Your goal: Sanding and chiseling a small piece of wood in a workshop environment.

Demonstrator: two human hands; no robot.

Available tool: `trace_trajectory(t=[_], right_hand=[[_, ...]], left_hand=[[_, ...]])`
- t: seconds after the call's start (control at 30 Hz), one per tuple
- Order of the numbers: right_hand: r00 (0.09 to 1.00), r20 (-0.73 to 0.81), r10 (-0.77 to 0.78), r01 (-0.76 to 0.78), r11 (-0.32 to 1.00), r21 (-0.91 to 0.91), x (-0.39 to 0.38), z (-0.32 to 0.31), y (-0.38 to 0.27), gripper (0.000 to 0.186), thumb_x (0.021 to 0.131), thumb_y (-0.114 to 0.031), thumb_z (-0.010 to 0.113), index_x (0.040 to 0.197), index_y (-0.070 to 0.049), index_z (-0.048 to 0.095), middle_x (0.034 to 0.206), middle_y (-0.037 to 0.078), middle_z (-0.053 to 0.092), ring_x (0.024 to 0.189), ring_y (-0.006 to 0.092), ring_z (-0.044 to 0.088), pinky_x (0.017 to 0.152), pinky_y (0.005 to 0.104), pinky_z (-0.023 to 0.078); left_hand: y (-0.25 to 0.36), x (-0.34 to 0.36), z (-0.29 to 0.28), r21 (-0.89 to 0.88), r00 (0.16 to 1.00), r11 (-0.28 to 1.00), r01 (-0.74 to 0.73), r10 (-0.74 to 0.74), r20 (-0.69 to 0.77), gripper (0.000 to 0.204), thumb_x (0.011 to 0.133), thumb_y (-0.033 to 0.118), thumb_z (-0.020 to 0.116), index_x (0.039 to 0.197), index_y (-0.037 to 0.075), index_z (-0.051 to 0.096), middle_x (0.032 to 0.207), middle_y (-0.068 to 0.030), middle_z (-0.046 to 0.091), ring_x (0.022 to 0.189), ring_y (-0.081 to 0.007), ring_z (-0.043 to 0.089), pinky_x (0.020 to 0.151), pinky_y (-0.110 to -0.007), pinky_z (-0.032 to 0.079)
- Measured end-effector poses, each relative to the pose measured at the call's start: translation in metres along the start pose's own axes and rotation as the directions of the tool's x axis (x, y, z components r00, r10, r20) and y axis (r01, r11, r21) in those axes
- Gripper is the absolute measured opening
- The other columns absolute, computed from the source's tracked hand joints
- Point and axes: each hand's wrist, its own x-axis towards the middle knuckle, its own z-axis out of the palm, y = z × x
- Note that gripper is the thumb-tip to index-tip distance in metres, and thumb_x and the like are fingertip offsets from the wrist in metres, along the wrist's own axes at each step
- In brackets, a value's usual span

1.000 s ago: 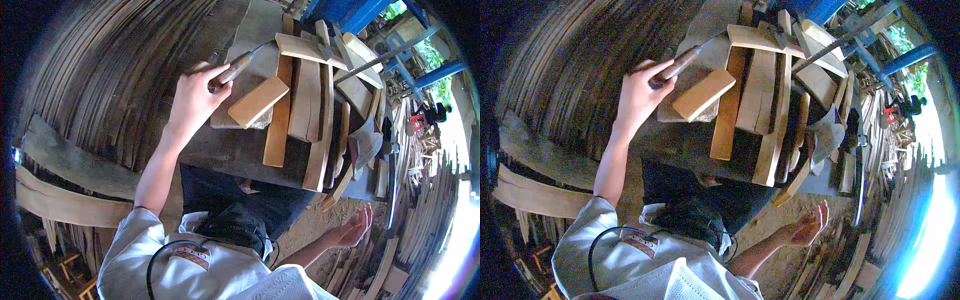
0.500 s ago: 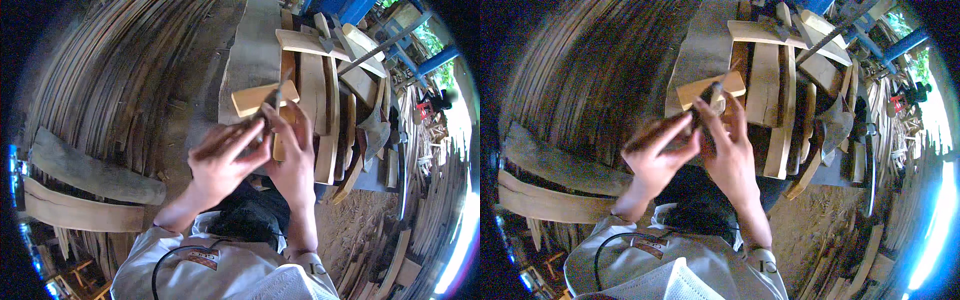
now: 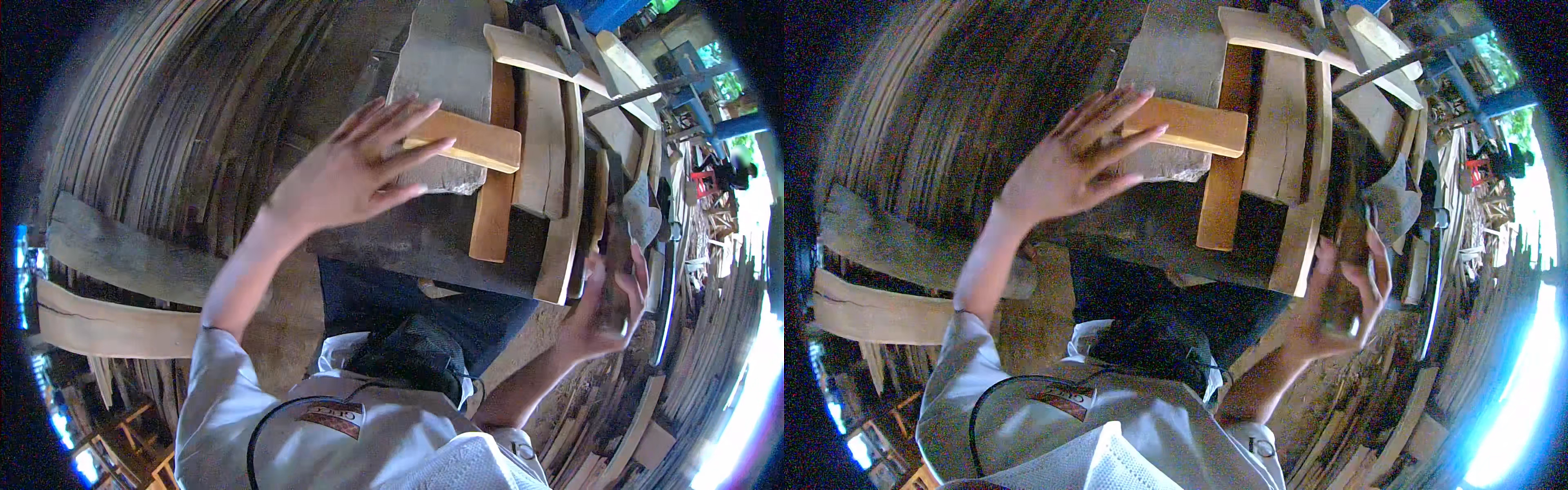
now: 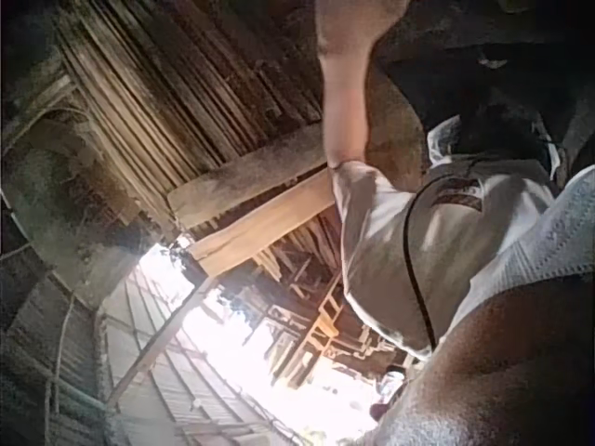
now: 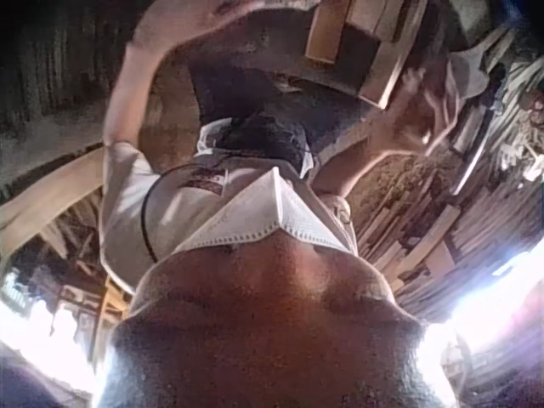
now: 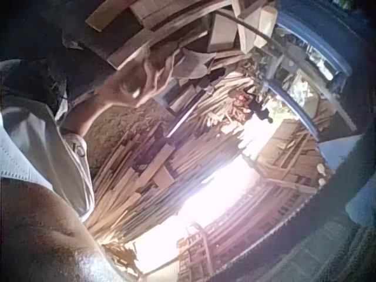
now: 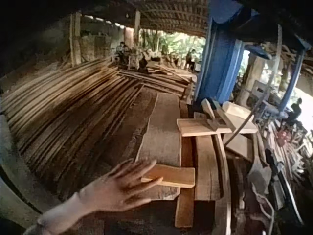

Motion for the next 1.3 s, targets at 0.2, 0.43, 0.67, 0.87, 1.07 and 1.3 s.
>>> trace_trajectory(t=[0.2,0.43,0.67,0.87,1.07,1.3], right_hand=[[0.992,0.034,0.119,-0.122,0.988,0.092,-0.026,-0.031,0.009,0.027,0.087,0.002,0.069,0.108,-0.007,0.054,0.126,0.024,0.058,0.085,0.0310,0.068,0.066,0.0363,0.061],[0.994,0.046,0.102,-0.104,0.994,0.030,-0.037,-0.034,0.005,0.029,0.091,-0.005,0.067,0.115,-0.011,0.052,0.132,0.024,0.055,0.078,0.0291,0.068,0.065,0.0365,0.059],[0.990,0.107,0.088,-0.097,0.992,0.083,-0.051,-0.032,0.008,0.029,0.093,-0.008,0.067,0.117,-0.012,0.052,0.132,0.027,0.052,0.082,0.0332,0.067,0.067,0.0401,0.059],[0.987,0.134,0.087,-0.093,0.995,0.039,-0.055,-0.035,0.008,0.030,0.092,-0.006,0.065,0.118,-0.013,0.052,0.132,0.027,0.052,0.082,0.0353,0.067,0.065,0.0413,0.058],[0.995,0.077,0.063,-0.064,0.998,0.009,-0.056,-0.031,0.002,0.033,0.091,-0.021,0.070,0.115,-0.016,0.048,0.123,0.025,0.055,0.086,0.0383,0.066,0.062,0.0429,0.063],[0.989,-0.133,0.068,-0.056,0.994,0.091,-0.080,-0.046,0.016,0.036,0.092,-0.022,0.067,0.119,-0.022,0.042,0.119,0.026,0.054,0.092,0.0388,0.064,0.063,0.0432,0.064]], left_hand=[[-0.016,0.015,0.011,-0.421,0.998,0.905,0.064,-0.053,0.038,0.037,0.092,0.020,0.066,0.128,0.022,0.065,0.141,-0.0072,0.055,0.121,-0.0314,0.058,0.105,-0.039,0.047],[0.042,-0.017,0.014,-0.130,0.980,0.990,0.046,-0.070,-0.185,0.040,0.079,0.017,0.078,0.118,0.021,0.071,0.136,-0.0047,0.058,0.108,-0.0256,0.063,0.097,-0.038,0.051],[0.057,-0.015,0.016,-0.214,1.000,0.977,0.015,-0.011,0.020,0.061,0.087,0.026,0.069,0.141,0.005,0.049,0.150,-0.0117,0.044,0.137,-0.0328,0.044,0.109,-0.043,0.041],[0.061,-0.017,0.021,-0.180,0.999,0.983,0.028,-0.022,0.036,0.064,0.088,0.026,0.068,0.142,0.002,0.046,0.151,-0.0151,0.041,0.139,-0.0351,0.040,0.111,-0.045,0.040],[0.073,-0.015,0.028,-0.180,0.997,0.980,0.079,-0.078,0.016,0.063,0.088,0.022,0.065,0.143,0.000,0.044,0.152,-0.0179,0.039,0.140,-0.0382,0.038,0.112,-0.045,0.039],[0.094,-0.015,0.036,-0.202,0.986,0.965,0.165,-0.168,0.000,0.064,0.086,0.019,0.063,0.142,-0.004,0.043,0.151,-0.0227,0.037,0.139,-0.0444,0.037,0.112,-0.046,0.038]])
